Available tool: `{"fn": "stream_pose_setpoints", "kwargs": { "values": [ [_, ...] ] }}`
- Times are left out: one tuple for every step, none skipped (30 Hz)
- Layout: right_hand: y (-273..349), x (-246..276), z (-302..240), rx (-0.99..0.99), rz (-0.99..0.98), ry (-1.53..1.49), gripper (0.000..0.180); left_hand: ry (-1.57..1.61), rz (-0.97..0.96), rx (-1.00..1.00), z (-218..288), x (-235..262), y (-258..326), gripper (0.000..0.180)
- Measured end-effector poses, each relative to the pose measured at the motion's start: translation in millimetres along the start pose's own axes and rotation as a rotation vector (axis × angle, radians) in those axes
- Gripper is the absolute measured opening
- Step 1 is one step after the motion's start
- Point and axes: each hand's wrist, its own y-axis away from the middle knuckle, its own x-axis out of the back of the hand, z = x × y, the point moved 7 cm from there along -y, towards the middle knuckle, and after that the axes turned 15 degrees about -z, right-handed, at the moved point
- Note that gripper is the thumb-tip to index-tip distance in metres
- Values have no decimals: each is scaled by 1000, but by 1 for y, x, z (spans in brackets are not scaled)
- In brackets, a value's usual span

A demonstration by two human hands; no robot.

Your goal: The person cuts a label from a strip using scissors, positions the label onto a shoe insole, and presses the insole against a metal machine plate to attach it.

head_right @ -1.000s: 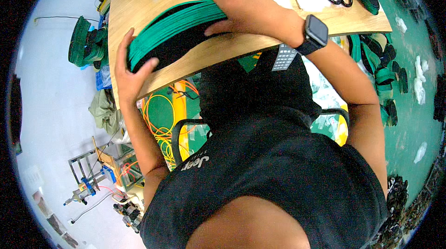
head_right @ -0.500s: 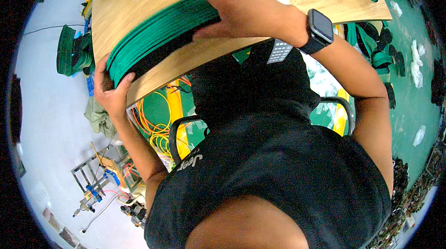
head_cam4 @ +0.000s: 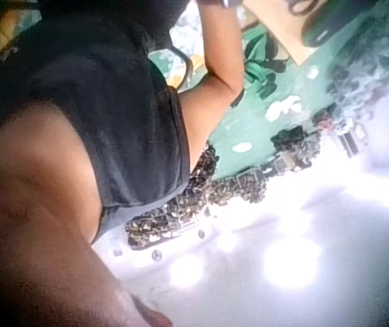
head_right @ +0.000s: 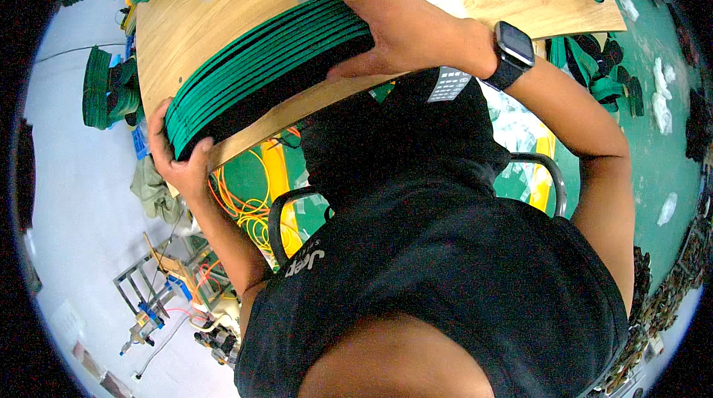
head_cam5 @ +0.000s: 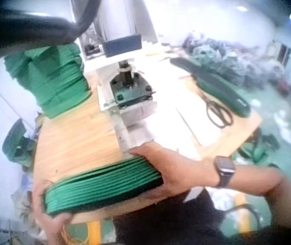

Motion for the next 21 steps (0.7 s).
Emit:
{"fn": "stream_pose_setpoints", "kwargs": {
  "values": [
    [-2, -2, 0, -7, -8, -33, 73, 9, -18, -3, 5, -2, -1, 75],
    [-3, -2, 0, -15, -13, -61, 73, -10, -28, 4, 8, -3, -4, 75],
    [-3, -1, -1, 1, 3, -49, 73, -29, -38, 12, 12, -4, -6, 74],
    [-2, 1, -3, 16, 19, -36, 73, -48, -47, 19, 12, -5, -8, 74],
    [-3, 2, -4, 38, 35, -31, 72, -32, -35, 57, 9, -3, -7, 74],
    [-3, 0, -4, 25, -12, -32, 73, -15, -23, 95, 3, -3, -5, 73],
    [-2, -1, -2, 11, -59, -32, 73, 2, -10, 132, -2, -3, -2, 73],
    [-1, -1, 0, -2, -105, -29, 74, 1, 7, 117, -2, -2, 0, 73],
    [0, 1, 0, 11, -96, -31, 75, 2, 23, 101, -1, -1, 3, 72],
    [1, 4, 0, 24, -87, -33, 75, 2, 39, 84, -1, 0, 3, 71],
    [2, 6, 0, 32, -80, -34, 76, -21, 25, 36, 2, -1, 3, 72],
    [3, 5, 1, 15, -81, -10, 78, -45, 12, -13, 4, -2, 1, 73],
    [5, 2, 3, -2, -81, 13, 80, -68, -1, -62, 7, -4, 0, 73],
    [5, 0, 3, -13, -80, 37, 83, 25, 4, -32, 4, -5, 1, 74],
    [8, 1, 2, -35, -74, -74, 83, 118, 9, -2, 0, -9, 3, 76],
    [9, 0, 2, -42, -59, -88, 80, 211, 14, 28, -4, -12, 4, 77],
    [10, 0, 3, -46, -43, -100, 77, 225, -14, -2, -3, -12, 2, 79],
    [11, 0, 4, -50, -28, -112, 74, 218, 4, 46, -5, -10, -1, 78],
    [10, 3, 8, -123, -24, -162, 69, 210, 23, 95, -5, -5, -6, 77],
    [11, 6, 12, -200, -20, -211, 64, 207, 38, 144, -6, -3, -11, 76],
    [11, 10, 16, -276, -17, -261, 58, 296, 34, 152, -5, 0, -16, 74]
  ]
}}
